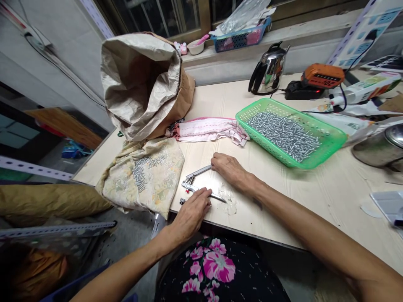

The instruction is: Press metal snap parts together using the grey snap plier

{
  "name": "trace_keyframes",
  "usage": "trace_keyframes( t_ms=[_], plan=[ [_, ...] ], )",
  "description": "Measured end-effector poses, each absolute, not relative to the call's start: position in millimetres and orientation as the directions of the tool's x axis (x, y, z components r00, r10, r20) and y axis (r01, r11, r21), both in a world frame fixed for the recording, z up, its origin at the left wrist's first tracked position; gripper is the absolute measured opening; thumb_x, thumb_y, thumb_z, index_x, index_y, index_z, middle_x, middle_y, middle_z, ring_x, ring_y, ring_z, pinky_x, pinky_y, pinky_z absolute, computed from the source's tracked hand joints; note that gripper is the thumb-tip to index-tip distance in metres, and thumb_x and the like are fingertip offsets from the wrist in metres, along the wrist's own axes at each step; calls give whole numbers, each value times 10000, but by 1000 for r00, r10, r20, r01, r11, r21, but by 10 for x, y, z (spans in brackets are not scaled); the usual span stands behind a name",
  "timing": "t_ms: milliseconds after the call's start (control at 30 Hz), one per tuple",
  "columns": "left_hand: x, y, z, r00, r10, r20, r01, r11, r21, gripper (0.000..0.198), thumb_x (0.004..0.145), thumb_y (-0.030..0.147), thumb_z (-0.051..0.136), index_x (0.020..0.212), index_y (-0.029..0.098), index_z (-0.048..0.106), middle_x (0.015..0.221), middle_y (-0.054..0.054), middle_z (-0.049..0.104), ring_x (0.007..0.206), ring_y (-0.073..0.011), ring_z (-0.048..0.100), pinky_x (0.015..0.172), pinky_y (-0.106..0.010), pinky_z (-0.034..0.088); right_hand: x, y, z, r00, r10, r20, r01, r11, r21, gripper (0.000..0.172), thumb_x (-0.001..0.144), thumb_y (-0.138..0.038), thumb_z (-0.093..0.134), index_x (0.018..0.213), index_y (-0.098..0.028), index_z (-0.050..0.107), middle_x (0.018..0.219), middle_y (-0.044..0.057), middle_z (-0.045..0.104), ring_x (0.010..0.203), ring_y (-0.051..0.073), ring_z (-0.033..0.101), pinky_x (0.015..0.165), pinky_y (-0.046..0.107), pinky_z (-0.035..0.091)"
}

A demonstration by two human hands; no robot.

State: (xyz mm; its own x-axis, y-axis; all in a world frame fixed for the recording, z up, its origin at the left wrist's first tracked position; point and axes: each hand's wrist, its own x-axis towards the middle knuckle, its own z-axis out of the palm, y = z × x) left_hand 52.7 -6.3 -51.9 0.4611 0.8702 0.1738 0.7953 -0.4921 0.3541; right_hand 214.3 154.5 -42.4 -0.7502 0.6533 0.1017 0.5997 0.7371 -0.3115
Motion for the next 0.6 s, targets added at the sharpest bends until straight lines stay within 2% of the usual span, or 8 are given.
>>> trace_keyframes(
  t_ms=[133, 233, 333, 433, 500, 600],
  plan=[
    [484, -86, -399, 427, 882, 202, 750, -470, 465, 205, 969, 157, 388, 1041, 158, 580, 1336, -135, 575, 1310, -236, 483, 1080, -431, 457, 2150, 1483, -292, -687, 721, 88, 660, 670, -339, 162, 956, -209, 485, 881, -150, 616, 935, 74, 587, 794, 166, 558, 683, 276, 383],
    [324, -57, -236, 166, 959, 228, 768, -271, 581, 178, 955, 222, 459, 979, 186, 632, 1147, -114, 657, 1110, -216, 606, 959, -382, 514, 2215, 1204, -238, -716, 684, 136, 608, 708, -358, 190, 973, -284, 478, 911, -162, 610, 934, 66, 587, 822, 172, 563, 715, 286, 392],
    [88, 25, -123, -103, 991, 89, 707, 10, 707, 175, 904, 289, 543, 900, 174, 675, 882, -69, 689, 837, -187, 642, 775, -317, 526, 2281, 909, -293, -782, 611, 124, 537, 761, -363, 223, 926, -398, 563, 922, -177, 595, 916, 52, 590, 818, 187, 558, 717, 305, 391],
    [-99, 81, -136, -176, 978, -113, 585, 197, 787, 208, 834, 338, 602, 840, 155, 698, 729, -29, 684, 665, -152, 609, 639, -254, 481, 2293, 749, -406, -786, 611, 91, 548, 758, -354, 139, 927, -310, 556, 898, -175, 561, 895, 40, 582, 728, 163, 527, 652, 296, 364],
    [-162, 78, -184, -192, 967, -170, 541, 249, 803, 222, 800, 352, 621, 832, 152, 711, 722, -24, 692, 668, -150, 611, 642, -241, 466, 2280, 711, -458, -789, 605, 108, 540, 766, -349, 111, 950, -204, 472, 867, -171, 537, 865, 34, 571, 679, 144, 500, 611, 284, 338],
    [-184, 39, -243, -188, 957, -219, 491, 285, 823, 248, 766, 384, 647, 811, 152, 723, 759, -33, 712, 719, -163, 630, 682, -243, 466, 2267, 674, -467, -791, 579, 199, 508, 802, -315, 175, 958, -137, 393, 840, -172, 518, 833, 31, 552, 650, 138, 465, 578, 283, 306]
  ],
)
